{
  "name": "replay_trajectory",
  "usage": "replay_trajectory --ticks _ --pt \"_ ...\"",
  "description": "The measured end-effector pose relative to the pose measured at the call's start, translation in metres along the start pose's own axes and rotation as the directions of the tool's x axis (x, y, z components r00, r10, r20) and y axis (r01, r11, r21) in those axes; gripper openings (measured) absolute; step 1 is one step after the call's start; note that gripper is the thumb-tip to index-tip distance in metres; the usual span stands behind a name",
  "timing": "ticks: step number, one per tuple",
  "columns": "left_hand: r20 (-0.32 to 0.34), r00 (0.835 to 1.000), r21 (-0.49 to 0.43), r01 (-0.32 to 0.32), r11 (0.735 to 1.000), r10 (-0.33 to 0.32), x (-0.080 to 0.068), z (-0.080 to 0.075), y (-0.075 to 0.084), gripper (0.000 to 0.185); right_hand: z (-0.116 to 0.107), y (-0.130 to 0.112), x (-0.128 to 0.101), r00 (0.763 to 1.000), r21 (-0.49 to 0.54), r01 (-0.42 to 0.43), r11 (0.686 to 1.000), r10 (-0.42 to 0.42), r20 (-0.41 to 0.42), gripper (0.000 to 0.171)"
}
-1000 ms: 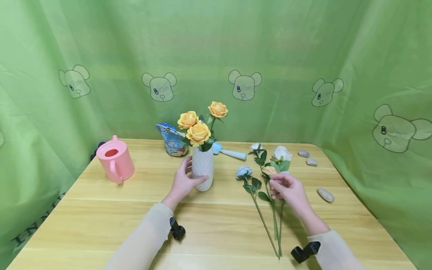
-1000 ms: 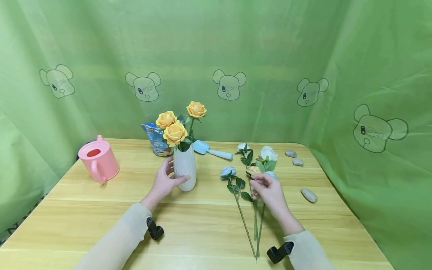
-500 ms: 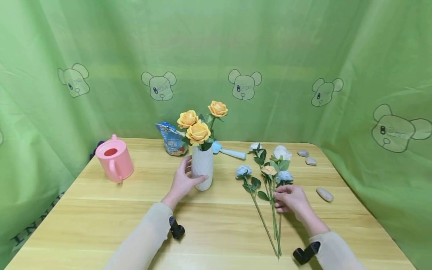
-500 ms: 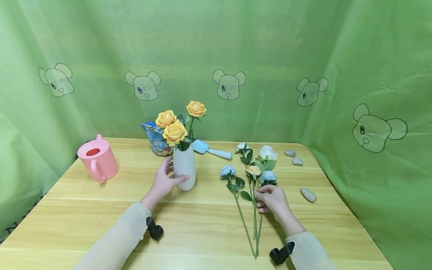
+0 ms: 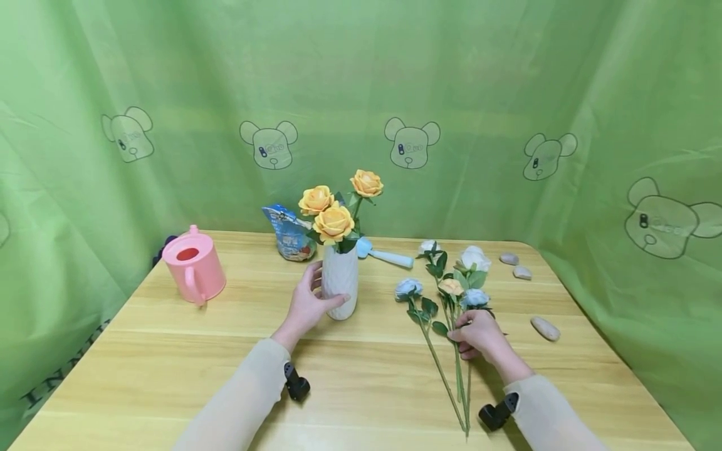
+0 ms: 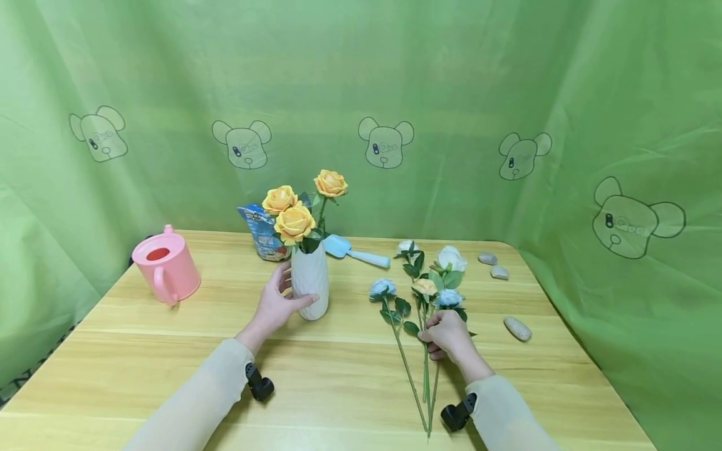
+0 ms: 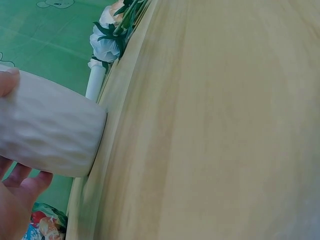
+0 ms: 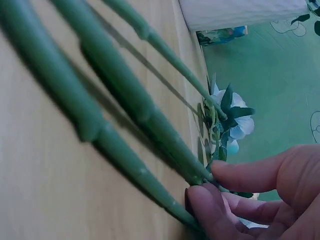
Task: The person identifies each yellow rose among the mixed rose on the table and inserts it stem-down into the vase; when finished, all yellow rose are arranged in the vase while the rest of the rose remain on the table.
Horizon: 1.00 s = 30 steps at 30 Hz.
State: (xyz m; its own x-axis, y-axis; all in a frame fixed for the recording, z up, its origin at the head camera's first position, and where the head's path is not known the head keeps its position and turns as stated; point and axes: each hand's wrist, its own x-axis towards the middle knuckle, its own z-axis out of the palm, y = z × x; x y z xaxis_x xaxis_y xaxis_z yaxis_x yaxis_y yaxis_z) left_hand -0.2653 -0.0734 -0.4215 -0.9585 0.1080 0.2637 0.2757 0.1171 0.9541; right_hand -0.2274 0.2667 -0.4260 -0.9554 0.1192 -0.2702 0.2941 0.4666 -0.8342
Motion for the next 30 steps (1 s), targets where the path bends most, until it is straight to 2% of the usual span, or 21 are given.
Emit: replay_trajectory --ticks 5,11,17,24,30 --pt "0.002 1.0 0.001 0.003 1.0 -0.003 -0.003 0.001 0.007 0.076 -0.002 -0.001 0.0 0.999 0.093 -0.039 0.995 0.038 0.006 0.028" --pt "0.0 1.0 -0.014 0.009 1.0 -0.009 -0.003 0.0 0.007 0.077 -0.009 -0.01 -0.008 0.999 0.192 -0.033 0.981 0.024 0.049 0.037" --pt "0.0 1.0 -0.003 0.009 1.0 -0.009 -0.003 0.001 0.006 0.077 -0.02 -0.024 -0.018 0.996 0.245 0.062 0.968 -0.075 0.045 0.043" --pt "-0.003 1.0 -0.013 0.001 1.0 -0.001 0.0 0.001 0.004 0.078 -0.024 -0.043 -0.025 0.981 0.306 0.187 0.933 -0.195 -0.003 0.043" --pt "-0.041 0.999 -0.007 0.012 1.0 -0.012 0.008 0.003 -0.023 0.08 -0.019 -0.065 -0.032 0.956 0.365 0.282 0.887 -0.29 -0.033 0.039"
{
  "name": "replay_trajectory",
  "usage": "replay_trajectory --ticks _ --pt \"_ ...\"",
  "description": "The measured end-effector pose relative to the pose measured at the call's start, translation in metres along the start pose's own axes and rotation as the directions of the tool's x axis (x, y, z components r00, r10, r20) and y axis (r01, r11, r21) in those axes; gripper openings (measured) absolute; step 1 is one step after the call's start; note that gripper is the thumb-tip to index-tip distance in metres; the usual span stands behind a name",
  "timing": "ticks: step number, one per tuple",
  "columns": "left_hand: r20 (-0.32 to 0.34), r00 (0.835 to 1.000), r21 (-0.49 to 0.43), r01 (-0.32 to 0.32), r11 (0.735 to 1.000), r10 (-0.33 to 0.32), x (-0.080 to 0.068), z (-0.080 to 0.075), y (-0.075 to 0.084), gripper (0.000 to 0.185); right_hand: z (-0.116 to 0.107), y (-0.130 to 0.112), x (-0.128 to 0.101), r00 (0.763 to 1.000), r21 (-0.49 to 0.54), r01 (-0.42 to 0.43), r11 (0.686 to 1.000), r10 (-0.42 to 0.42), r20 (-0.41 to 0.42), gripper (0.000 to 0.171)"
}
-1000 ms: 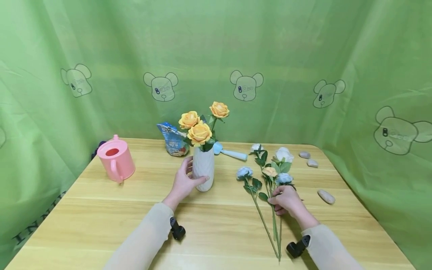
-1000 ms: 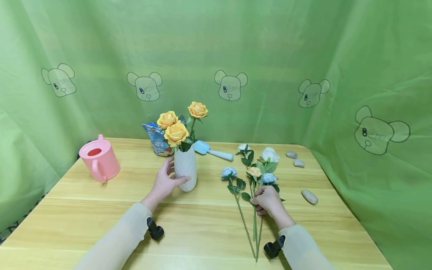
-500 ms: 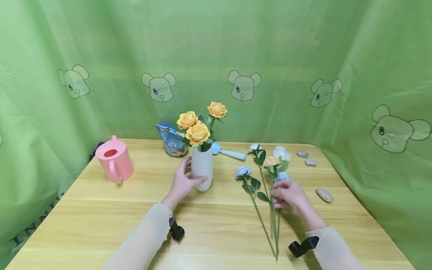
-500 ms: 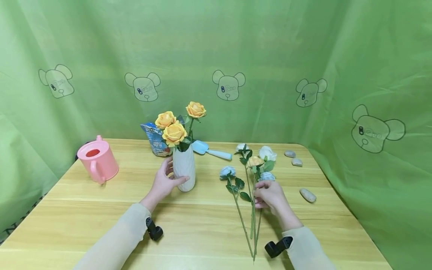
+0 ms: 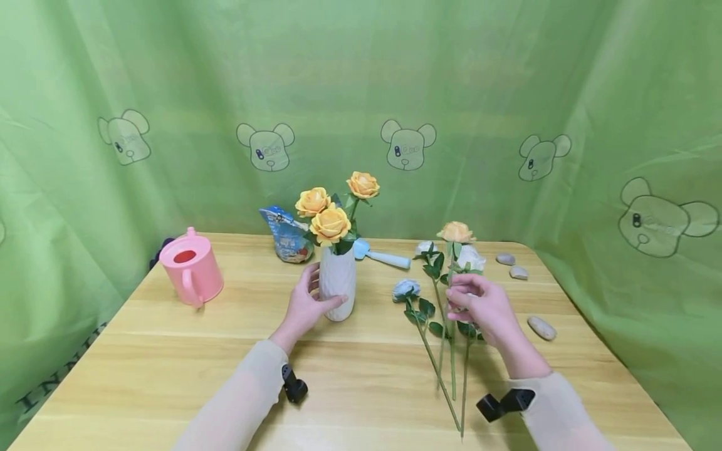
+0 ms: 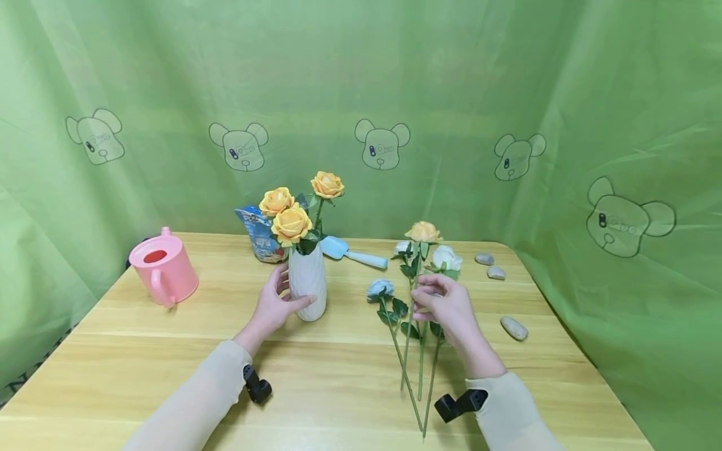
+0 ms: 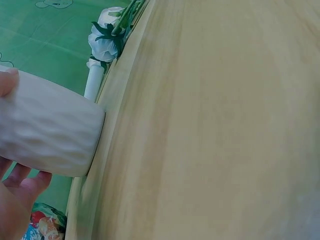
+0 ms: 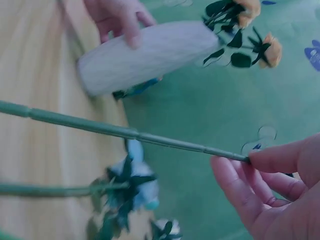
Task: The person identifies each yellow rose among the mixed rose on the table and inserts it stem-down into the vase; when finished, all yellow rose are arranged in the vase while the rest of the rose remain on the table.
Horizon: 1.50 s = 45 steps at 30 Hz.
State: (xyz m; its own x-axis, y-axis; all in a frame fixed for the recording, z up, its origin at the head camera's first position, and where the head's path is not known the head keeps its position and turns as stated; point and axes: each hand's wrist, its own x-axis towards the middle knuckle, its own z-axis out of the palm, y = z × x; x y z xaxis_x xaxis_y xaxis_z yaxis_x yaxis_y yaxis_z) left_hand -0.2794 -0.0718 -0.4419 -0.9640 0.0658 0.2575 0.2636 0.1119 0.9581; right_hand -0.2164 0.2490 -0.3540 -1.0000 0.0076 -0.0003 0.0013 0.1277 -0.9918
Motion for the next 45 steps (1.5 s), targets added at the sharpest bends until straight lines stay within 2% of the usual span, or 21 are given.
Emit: replay_trajectory --ticks 4,6,8,13,19,21,24,27,31,39,45 --pt "-0.01 1.0 0.011 0.008 1.0 -0.008 0.002 0.001 -0.006 0.08 0.012 -0.018 0.004 0.994 0.101 0.099 0.99 -0.094 -0.05 0.032" --pt "-0.012 1.0 0.014 0.006 1.0 -0.006 0.002 0.001 -0.006 0.08 0.021 -0.03 0.006 0.982 0.17 0.178 0.969 -0.165 -0.092 0.028" --pt "-0.014 1.0 0.014 0.005 1.0 -0.005 0.003 0.0 -0.005 0.079 0.032 -0.043 0.007 0.963 0.246 0.261 0.934 -0.233 -0.138 0.027" --pt "-0.013 1.0 0.007 0.002 1.0 -0.002 0.002 0.0 -0.006 0.08 0.058 -0.071 0.013 0.895 0.372 0.437 0.819 -0.353 -0.274 0.03" --pt "-0.013 1.0 0.011 -0.001 1.0 0.001 0.002 0.0 -0.007 0.08 0.08 -0.099 0.03 0.793 0.423 0.599 0.679 -0.434 -0.427 0.029" --pt "-0.015 1.0 0.012 0.002 1.0 -0.001 0.002 0.0 -0.008 0.079 0.087 -0.105 0.035 0.765 0.419 0.635 0.648 -0.454 -0.458 0.028" --pt "-0.015 1.0 0.011 -0.004 1.0 0.004 0.002 -0.001 -0.01 0.079 0.096 -0.111 0.04 0.73 0.393 0.676 0.624 -0.488 -0.479 0.027" --pt "-0.011 1.0 0.01 -0.01 1.0 0.01 0.002 -0.001 -0.01 0.08 0.103 -0.116 0.044 0.713 0.383 0.694 0.61 -0.505 -0.487 0.027" --pt "-0.008 1.0 0.004 -0.015 1.0 0.015 0.003 -0.001 -0.009 0.079 0.111 -0.119 0.047 0.707 0.382 0.701 0.602 -0.521 -0.479 0.024" --pt "0.0 1.0 0.001 -0.019 1.0 0.019 0.001 -0.001 -0.007 0.079 0.127 -0.105 0.053 0.753 0.396 0.658 0.64 -0.545 -0.37 0.021" --pt "-0.009 1.0 0.007 -0.021 1.0 0.021 0.001 0.0 -0.008 0.078 0.141 -0.084 0.057 0.772 0.345 0.636 0.69 -0.572 -0.277 0.025"
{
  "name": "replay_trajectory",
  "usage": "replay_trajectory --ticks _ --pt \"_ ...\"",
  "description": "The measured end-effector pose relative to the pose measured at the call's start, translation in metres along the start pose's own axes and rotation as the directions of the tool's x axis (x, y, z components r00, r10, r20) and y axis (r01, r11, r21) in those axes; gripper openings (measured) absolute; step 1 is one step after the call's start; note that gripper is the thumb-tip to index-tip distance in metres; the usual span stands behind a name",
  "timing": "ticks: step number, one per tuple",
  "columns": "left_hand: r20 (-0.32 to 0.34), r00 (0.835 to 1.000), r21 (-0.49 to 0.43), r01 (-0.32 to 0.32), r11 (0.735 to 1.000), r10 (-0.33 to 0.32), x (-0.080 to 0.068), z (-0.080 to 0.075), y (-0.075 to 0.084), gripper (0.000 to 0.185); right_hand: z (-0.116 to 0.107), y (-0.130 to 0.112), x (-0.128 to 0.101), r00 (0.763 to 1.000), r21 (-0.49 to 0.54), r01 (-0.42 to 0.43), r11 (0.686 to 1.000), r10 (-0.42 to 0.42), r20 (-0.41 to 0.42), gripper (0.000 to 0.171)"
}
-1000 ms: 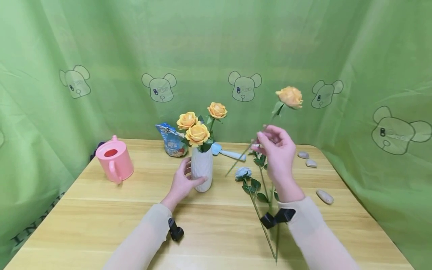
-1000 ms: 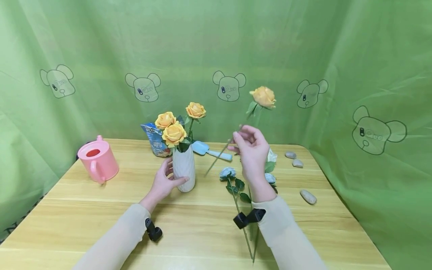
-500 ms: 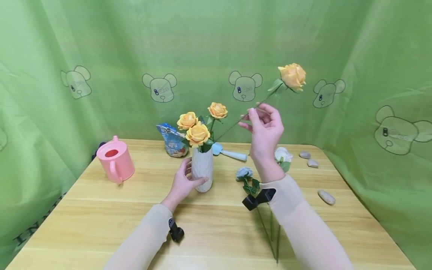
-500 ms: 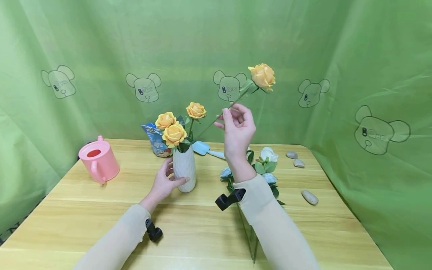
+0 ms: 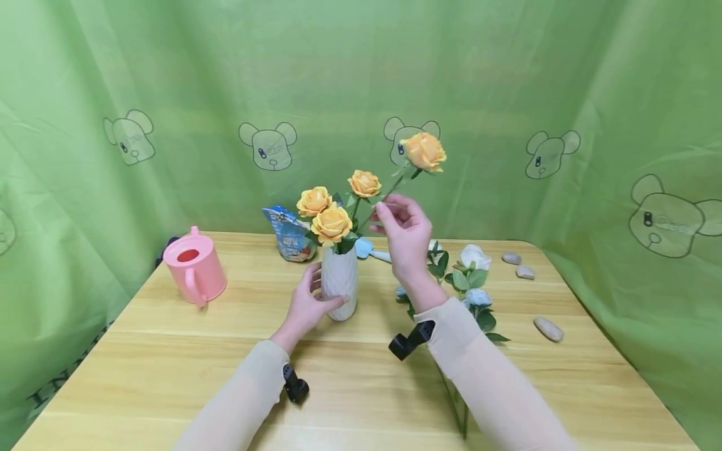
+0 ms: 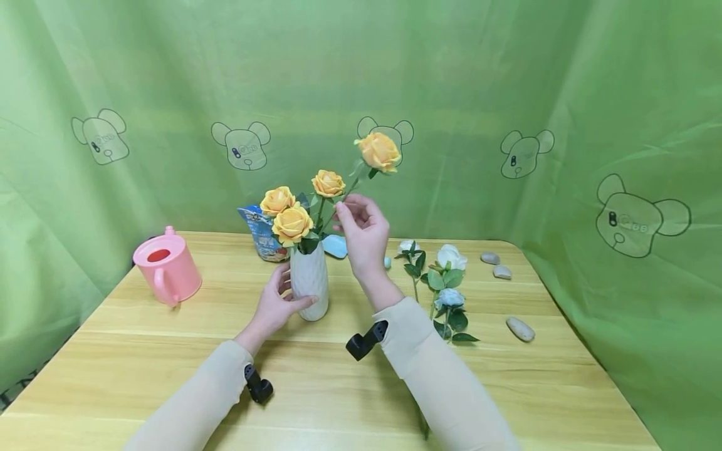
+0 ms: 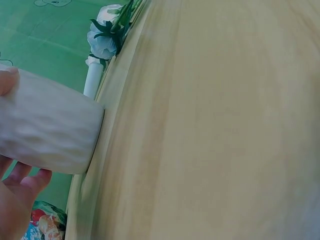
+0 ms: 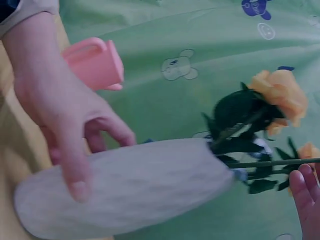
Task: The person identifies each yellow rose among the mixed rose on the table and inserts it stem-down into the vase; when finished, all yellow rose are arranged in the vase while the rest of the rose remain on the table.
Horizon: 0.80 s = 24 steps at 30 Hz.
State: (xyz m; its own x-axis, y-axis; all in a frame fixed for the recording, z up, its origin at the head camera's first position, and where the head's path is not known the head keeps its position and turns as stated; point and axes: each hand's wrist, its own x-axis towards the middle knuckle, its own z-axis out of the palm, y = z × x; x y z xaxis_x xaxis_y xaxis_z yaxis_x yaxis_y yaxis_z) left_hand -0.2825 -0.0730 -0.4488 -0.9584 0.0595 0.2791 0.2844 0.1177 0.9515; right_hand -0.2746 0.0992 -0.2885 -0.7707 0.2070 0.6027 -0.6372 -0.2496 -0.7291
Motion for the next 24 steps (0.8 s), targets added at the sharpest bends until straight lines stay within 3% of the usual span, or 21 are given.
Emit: replay_trajectory --ticks 6,13,24 --pt "0.012 1.0 -0.014 -0.004 1.0 0.004 0.0 0.002 0.001 0.079 -0.003 0.018 -0.012 0.995 -0.105 -0.083 0.991 0.088 0.047 0.021" --pt "0.041 0.999 0.003 -0.018 1.0 0.017 -0.011 0.0 0.032 0.077 -0.02 0.036 -0.03 0.957 -0.23 -0.251 0.94 0.277 0.084 0.02" --pt "0.047 0.999 -0.008 -0.004 1.0 0.004 -0.012 -0.002 0.037 0.077 -0.052 0.052 -0.057 0.91 -0.261 -0.38 0.887 0.41 0.066 0.025"
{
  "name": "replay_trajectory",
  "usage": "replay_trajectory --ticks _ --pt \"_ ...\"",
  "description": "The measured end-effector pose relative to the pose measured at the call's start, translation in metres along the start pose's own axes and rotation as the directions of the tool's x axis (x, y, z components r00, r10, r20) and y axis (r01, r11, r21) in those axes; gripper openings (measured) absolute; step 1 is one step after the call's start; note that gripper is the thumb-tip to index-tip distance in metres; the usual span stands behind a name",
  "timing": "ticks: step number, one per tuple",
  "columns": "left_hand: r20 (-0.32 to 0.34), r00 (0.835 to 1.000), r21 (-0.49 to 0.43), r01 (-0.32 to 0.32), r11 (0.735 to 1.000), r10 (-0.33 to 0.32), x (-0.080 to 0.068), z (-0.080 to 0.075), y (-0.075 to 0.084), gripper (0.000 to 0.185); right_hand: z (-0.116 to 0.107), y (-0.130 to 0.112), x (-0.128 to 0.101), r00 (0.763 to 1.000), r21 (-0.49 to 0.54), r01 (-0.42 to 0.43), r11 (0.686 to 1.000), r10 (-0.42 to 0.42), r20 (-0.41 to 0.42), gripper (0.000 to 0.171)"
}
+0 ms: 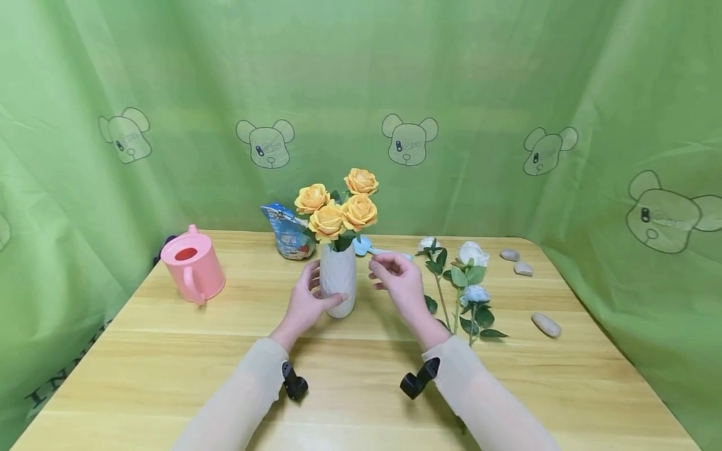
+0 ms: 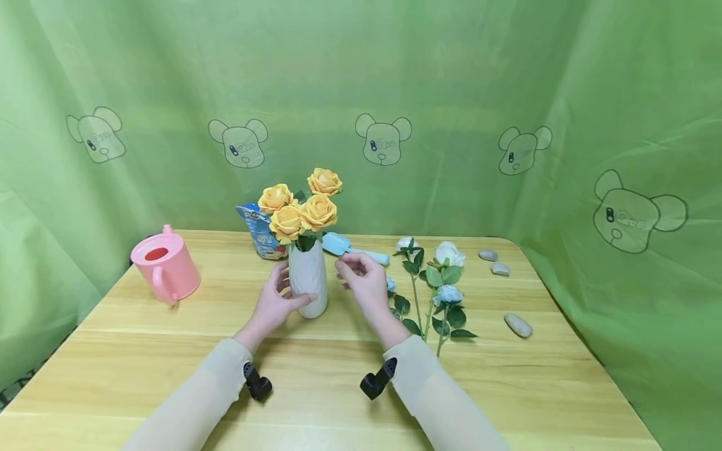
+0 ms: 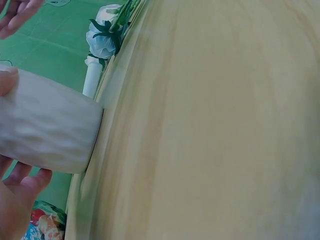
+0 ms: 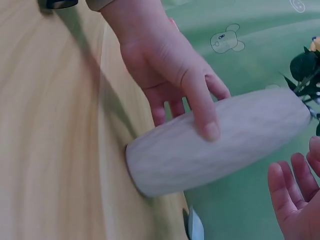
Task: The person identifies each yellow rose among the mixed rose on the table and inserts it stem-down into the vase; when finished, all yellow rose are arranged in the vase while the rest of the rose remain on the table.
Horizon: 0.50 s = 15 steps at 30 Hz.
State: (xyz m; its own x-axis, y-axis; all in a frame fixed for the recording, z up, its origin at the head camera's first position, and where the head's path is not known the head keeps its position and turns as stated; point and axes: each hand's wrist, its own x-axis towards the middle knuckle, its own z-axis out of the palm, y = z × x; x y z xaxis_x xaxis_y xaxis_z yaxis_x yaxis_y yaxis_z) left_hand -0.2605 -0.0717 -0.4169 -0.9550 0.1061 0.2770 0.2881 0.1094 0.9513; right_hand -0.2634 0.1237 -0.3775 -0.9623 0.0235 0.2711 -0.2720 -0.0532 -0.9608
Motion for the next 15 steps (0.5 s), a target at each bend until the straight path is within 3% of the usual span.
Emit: replay_trajectory --ticks 3,10,15 --pt "-0.002 1.0 -0.003 -0.001 1.0 0.001 0.002 0.0 -0.002 0.077 -0.009 0.003 -0.004 0.999 0.033 -0.034 0.999 0.035 -0.02 0.026" --pt "-0.007 1.0 -0.028 0.023 0.999 -0.023 0.013 0.001 -0.029 0.083 -0.029 0.005 -0.01 0.997 0.038 -0.044 0.998 0.046 -0.055 0.028" --pt "-0.001 1.0 0.024 -0.007 1.0 0.007 0.012 -0.005 -0.032 0.091 -0.047 0.001 -0.013 0.997 0.02 -0.068 0.997 0.068 -0.019 0.03"
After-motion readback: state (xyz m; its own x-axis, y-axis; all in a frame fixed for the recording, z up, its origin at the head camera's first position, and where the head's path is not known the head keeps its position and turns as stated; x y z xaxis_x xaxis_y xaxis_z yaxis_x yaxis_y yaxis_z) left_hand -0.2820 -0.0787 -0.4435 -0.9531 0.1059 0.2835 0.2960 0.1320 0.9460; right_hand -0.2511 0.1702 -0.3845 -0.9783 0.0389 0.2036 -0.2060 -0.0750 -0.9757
